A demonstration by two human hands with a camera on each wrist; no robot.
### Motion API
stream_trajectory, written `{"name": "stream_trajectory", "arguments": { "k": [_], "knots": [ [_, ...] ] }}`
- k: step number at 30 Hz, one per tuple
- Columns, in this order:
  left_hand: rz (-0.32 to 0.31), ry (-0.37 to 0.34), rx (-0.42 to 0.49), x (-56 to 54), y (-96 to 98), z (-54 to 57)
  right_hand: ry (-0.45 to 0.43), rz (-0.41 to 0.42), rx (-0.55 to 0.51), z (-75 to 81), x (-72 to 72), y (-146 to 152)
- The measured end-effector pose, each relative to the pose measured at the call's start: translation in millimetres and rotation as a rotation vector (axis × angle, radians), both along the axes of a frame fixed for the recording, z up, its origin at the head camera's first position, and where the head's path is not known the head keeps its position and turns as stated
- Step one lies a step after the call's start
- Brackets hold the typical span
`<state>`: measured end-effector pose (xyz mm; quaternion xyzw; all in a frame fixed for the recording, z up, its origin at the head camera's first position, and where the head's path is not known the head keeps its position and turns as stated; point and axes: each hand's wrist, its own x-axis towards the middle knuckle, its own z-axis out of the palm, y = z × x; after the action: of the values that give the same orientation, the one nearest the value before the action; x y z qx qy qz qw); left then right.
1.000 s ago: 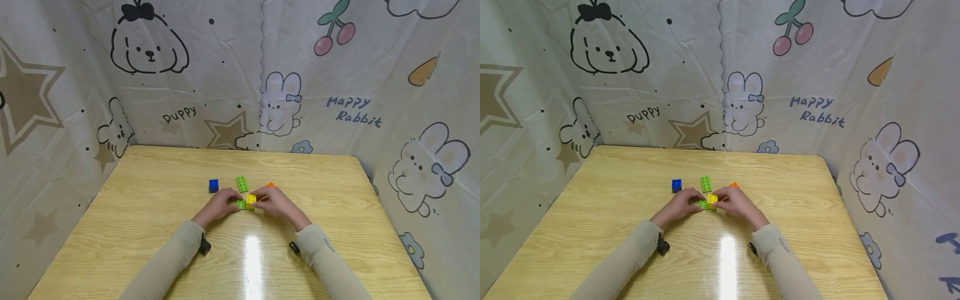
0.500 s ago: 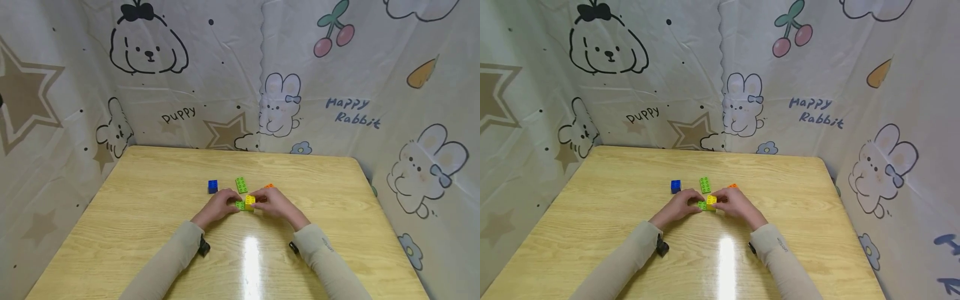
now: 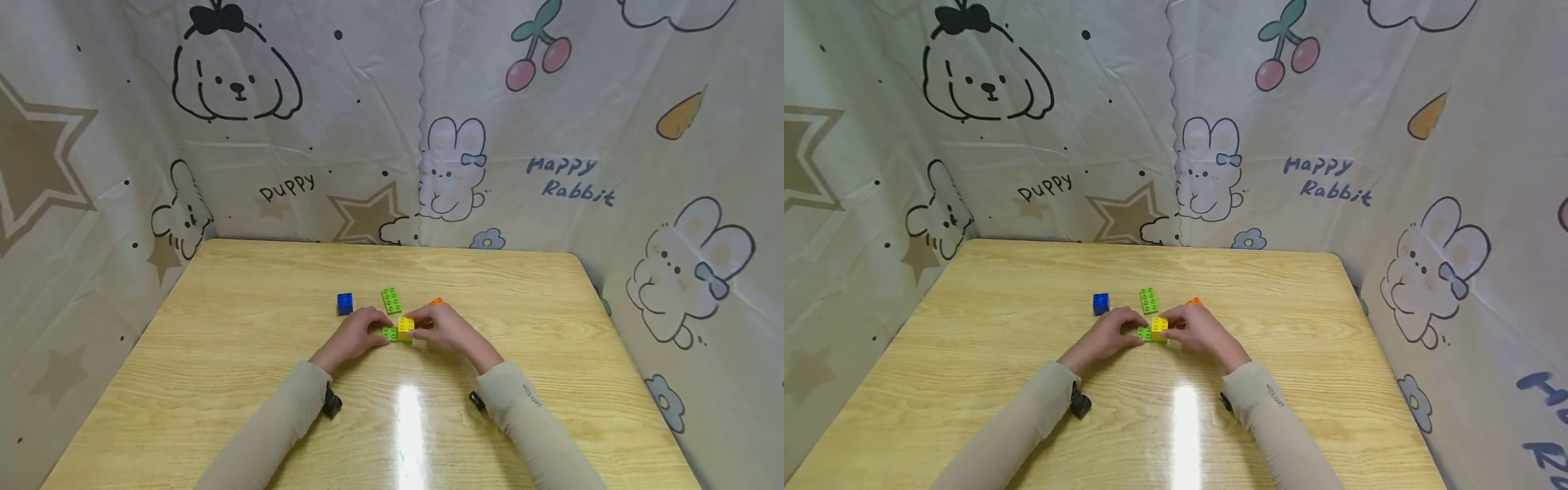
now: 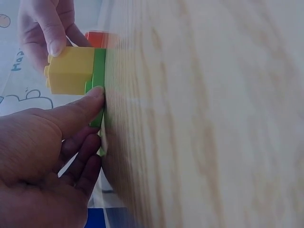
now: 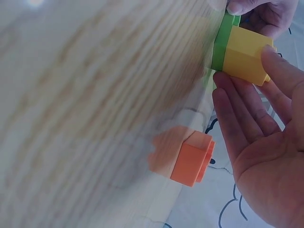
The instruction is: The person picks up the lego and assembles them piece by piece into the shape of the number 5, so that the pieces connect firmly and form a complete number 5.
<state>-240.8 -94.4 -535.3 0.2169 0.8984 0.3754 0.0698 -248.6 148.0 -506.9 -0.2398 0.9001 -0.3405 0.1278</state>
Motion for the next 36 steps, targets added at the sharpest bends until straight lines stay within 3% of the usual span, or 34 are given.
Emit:
{"name": "stream_trajectory", "arguments": {
  "k": [18,28,36],
  "knots": [
    [0.004,0.003,-0.010,0.0,0.6,-0.9,-0.026,-0.010,-0.011,-1.5,0.7,1.1],
    [0.015,0.032,-0.077,0.8,0.6,-1.1,-0.040,-0.011,-0.019,-0.6,2.7,-0.6],
    [0.046,0.002,-0.064,5.3,-3.3,4.3,-0.050,-0.006,-0.031,-2.3,2.6,0.4]
  ]
}}
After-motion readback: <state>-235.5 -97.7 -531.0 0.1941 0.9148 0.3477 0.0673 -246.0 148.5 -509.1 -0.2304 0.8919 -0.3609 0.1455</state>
